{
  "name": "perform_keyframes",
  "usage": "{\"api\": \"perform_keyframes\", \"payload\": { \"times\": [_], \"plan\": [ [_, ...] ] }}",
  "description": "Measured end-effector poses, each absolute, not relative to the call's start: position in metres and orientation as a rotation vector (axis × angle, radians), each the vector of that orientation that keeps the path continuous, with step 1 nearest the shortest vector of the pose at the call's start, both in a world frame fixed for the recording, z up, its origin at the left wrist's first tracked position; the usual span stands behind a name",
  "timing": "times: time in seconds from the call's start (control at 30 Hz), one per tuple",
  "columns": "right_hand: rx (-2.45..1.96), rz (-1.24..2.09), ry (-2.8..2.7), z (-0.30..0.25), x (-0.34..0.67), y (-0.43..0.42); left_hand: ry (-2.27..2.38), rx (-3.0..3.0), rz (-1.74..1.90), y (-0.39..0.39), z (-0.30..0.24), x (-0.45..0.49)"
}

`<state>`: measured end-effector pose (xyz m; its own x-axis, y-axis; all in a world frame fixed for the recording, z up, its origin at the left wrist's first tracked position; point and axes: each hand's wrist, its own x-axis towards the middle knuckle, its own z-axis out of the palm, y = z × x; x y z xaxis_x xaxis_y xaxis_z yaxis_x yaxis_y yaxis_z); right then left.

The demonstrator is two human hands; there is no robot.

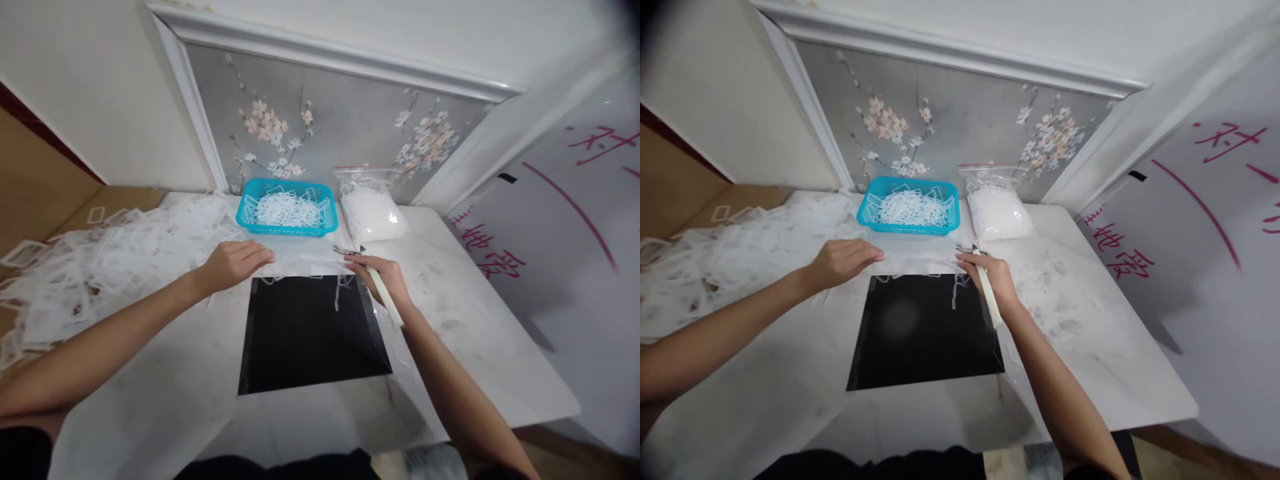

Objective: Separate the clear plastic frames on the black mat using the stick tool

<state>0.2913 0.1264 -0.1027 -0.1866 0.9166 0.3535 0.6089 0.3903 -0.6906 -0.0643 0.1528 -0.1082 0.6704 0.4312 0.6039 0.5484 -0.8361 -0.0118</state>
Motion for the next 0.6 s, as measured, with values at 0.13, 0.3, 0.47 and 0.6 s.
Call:
{"api": "perform_keyframes", "payload": {
  "times": [0.13,0.3,0.47,0.6],
  "plan": [
    [-1.088,0.471,-2.147,-0.120,0.316,0.117,-0.467,-2.652,-0.673,0.132,-0.127,-0.066],
    [-1.121,0.441,-2.449,-0.173,0.340,0.083,-0.405,-2.836,-0.511,0.088,-0.164,-0.058],
    [-1.259,0.296,-2.343,-0.191,0.355,0.064,-0.402,-2.888,-0.299,0.068,-0.164,-0.060],
    [-1.278,0.302,-2.338,-0.186,0.356,0.062,-0.493,-2.941,-0.302,0.055,-0.160,-0.070]
  ]
}}
